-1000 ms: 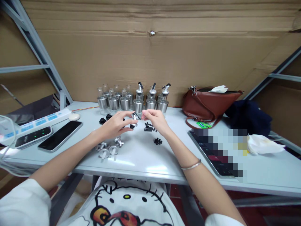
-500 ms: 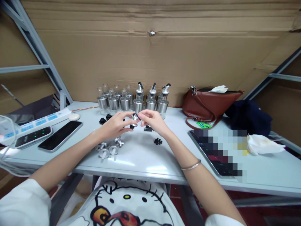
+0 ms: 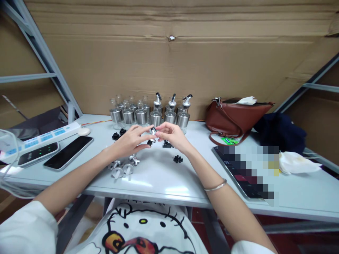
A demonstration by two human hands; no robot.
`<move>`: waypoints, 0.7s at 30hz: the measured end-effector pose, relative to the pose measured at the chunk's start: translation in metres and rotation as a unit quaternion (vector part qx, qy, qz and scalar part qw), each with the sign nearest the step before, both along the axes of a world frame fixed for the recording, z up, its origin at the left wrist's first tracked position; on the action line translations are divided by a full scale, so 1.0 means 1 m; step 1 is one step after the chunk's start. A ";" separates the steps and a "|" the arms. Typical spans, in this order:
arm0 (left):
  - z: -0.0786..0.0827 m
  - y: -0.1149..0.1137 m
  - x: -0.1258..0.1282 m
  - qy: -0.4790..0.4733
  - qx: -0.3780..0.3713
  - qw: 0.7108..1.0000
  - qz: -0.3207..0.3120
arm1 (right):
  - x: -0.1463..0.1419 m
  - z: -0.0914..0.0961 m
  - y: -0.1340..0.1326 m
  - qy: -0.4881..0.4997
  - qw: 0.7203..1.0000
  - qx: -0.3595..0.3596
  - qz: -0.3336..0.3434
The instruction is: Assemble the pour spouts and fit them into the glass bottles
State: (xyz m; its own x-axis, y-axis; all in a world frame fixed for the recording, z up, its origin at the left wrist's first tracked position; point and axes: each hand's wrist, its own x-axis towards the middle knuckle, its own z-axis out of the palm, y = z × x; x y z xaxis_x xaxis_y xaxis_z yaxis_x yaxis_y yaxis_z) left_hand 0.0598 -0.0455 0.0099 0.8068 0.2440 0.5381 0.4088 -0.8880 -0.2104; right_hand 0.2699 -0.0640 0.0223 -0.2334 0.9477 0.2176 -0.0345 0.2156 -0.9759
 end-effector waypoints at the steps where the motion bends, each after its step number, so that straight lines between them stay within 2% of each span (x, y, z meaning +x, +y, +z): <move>1: 0.000 0.000 0.000 -0.001 -0.002 1.000 -0.001 | 0.000 0.000 0.000 0.000 1.000 0.002 -0.001; 11: -0.003 0.001 0.001 -0.035 -0.035 0.998 -0.030 | 0.000 -0.002 -0.001 -0.014 0.999 0.034 -0.025; 16: -0.004 0.002 0.001 -0.037 -0.018 0.998 -0.041 | 0.000 -0.003 0.000 -0.011 0.999 0.031 -0.020; 21: -0.001 0.000 0.000 -0.057 -0.021 0.997 -0.047 | 0.000 -0.005 0.000 0.057 0.998 -0.010 0.015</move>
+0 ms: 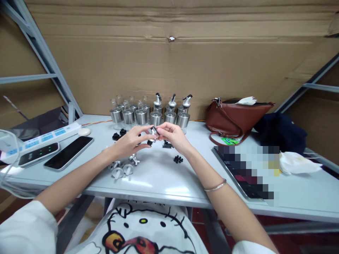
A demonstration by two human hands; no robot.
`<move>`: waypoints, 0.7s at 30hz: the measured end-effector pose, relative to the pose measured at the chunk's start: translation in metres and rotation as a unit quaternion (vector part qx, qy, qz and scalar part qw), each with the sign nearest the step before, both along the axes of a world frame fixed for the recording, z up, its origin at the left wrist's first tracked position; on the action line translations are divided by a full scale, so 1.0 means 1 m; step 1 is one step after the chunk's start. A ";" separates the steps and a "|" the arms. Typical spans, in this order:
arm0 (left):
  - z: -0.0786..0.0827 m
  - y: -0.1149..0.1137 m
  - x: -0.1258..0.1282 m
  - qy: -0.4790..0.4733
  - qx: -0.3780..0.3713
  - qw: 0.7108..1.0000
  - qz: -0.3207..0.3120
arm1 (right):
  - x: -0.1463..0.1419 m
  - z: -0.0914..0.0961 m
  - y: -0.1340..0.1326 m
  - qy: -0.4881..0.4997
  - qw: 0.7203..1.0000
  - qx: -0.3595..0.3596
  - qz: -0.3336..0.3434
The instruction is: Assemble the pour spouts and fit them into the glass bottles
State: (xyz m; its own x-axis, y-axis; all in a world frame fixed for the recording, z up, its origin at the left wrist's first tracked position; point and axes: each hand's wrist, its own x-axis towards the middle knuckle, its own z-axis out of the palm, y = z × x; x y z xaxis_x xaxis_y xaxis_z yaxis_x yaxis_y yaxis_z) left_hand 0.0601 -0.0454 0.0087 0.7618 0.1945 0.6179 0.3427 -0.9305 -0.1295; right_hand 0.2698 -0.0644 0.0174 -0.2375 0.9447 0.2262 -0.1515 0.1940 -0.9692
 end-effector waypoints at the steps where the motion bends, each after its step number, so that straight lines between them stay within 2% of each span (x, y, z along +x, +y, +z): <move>1: 0.001 -0.001 0.000 -0.004 0.003 1.000 -0.001 | 0.000 0.000 0.000 0.022 0.999 -0.018 0.021; 6: 0.006 -0.005 0.000 0.004 0.027 1.000 -0.006 | 0.004 -0.003 -0.002 0.058 0.979 -0.117 0.154; 12: 0.006 -0.008 0.002 -0.003 0.048 0.999 -0.014 | 0.007 -0.008 -0.001 0.098 0.948 -0.162 0.257; 14: 0.007 -0.009 0.002 -0.007 0.048 0.999 -0.018 | 0.005 -0.008 -0.002 0.101 0.943 -0.178 0.262; 21: 0.008 -0.012 0.003 0.004 0.005 1.000 0.002 | -0.004 -0.005 -0.007 0.106 0.953 -0.179 0.219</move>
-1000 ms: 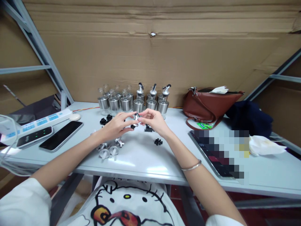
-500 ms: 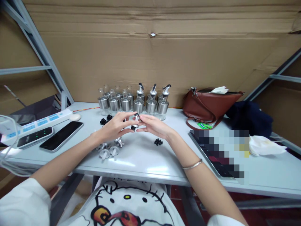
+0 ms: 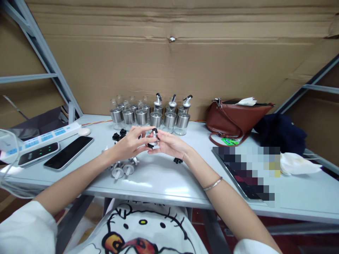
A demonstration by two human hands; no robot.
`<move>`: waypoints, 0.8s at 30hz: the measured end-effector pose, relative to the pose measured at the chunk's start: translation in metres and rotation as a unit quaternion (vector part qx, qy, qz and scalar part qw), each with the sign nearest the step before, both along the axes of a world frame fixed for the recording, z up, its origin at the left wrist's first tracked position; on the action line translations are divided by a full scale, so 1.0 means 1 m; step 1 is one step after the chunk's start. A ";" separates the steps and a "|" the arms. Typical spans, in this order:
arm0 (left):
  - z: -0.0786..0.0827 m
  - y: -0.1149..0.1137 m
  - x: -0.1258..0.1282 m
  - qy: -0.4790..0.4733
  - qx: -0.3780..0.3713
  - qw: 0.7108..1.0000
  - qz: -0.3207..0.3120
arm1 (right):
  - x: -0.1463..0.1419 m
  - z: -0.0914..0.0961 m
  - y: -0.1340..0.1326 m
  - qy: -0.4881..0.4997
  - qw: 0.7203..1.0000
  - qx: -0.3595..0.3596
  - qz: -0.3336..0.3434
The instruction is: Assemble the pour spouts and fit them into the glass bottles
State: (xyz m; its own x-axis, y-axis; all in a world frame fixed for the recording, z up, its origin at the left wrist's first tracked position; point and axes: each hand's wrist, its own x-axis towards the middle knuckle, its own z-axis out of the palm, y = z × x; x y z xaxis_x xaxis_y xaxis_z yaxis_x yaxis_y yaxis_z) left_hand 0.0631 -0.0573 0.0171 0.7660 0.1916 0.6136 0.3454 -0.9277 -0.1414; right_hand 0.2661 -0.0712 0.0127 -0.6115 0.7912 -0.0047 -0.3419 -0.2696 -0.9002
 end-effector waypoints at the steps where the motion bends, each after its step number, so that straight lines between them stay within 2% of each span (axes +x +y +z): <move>1: -0.001 0.001 0.000 -0.001 -0.001 1.000 0.002 | -0.001 0.001 0.000 0.004 1.000 0.002 -0.002; 9: -0.009 0.012 0.000 -0.002 -0.005 1.000 0.011 | -0.010 0.000 -0.002 0.000 0.999 0.015 -0.036; 14: -0.004 0.005 0.001 -0.034 0.002 0.999 0.032 | -0.017 0.000 -0.003 -0.019 0.992 0.070 -0.099; 18: 0.000 0.003 -0.001 -0.084 -0.037 0.994 0.064 | -0.016 0.002 -0.001 -0.025 0.988 0.084 -0.126; 21: 0.003 0.020 -0.005 -0.172 -0.114 0.971 0.124 | -0.012 0.003 0.001 -0.033 0.986 0.080 -0.143; 24: 0.009 0.055 -0.010 -0.231 -0.203 0.939 0.153 | -0.010 0.005 0.000 -0.042 0.982 0.087 -0.160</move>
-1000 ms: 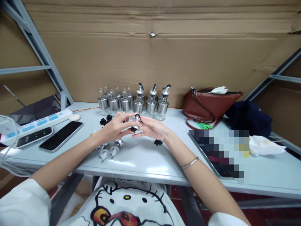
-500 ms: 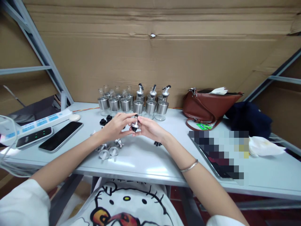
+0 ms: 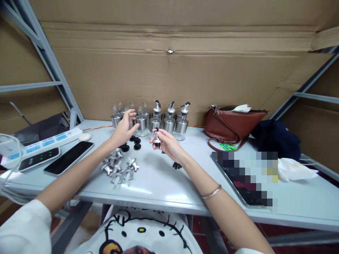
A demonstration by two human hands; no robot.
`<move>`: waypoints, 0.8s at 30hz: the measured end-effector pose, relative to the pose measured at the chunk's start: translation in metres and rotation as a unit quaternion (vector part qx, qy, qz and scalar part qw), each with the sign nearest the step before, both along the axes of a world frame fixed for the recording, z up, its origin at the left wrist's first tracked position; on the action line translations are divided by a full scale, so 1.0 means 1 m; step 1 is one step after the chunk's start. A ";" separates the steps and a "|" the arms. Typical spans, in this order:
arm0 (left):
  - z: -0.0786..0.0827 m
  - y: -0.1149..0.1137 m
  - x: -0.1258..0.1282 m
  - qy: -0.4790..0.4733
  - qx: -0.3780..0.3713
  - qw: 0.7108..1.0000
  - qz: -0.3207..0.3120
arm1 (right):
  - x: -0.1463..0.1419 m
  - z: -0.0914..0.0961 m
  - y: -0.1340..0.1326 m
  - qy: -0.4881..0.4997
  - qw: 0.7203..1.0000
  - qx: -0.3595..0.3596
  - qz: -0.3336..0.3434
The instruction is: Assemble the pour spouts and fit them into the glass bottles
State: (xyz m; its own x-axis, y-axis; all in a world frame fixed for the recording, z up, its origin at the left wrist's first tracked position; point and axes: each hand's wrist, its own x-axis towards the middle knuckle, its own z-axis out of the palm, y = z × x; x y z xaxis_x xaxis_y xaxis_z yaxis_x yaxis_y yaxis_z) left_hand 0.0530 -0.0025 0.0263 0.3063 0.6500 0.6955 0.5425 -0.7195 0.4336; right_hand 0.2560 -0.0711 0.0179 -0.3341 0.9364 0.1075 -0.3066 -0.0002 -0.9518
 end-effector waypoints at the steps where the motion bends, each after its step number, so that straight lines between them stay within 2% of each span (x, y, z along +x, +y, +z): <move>1: 0.002 0.013 -0.001 -0.005 -0.018 1.000 -0.001 | 0.000 0.001 0.000 -0.002 1.000 0.008 -0.008; 4: 0.008 0.046 0.001 0.007 -0.035 0.999 -0.012 | -0.001 0.002 0.000 -0.006 0.998 0.037 -0.048; 6: 0.008 0.059 0.005 0.023 -0.037 0.999 -0.007 | 0.000 0.003 0.003 -0.009 0.995 0.041 -0.089; 11: 0.003 0.070 0.022 0.014 -0.046 0.998 0.036 | 0.007 0.002 0.010 -0.006 0.983 0.017 -0.183; 17: 0.009 0.061 0.027 -0.013 -0.021 0.998 0.052 | 0.010 0.004 0.011 -0.020 0.968 0.061 -0.243; 22: 0.026 0.032 0.023 -0.094 0.110 0.990 0.008 | 0.011 0.006 0.010 -0.034 0.967 0.093 -0.236; 24: 0.035 0.016 0.024 -0.131 0.132 0.982 -0.028 | 0.011 0.006 0.010 -0.030 0.962 0.113 -0.246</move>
State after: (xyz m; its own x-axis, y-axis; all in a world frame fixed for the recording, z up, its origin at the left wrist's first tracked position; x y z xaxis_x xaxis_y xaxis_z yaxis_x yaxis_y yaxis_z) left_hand 0.0767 0.0140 0.0608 0.1241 0.4240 0.8971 0.3937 -0.8510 0.3477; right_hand 0.2674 -0.0616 0.0237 0.1319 0.9376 0.3217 -0.1614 0.3405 -0.9263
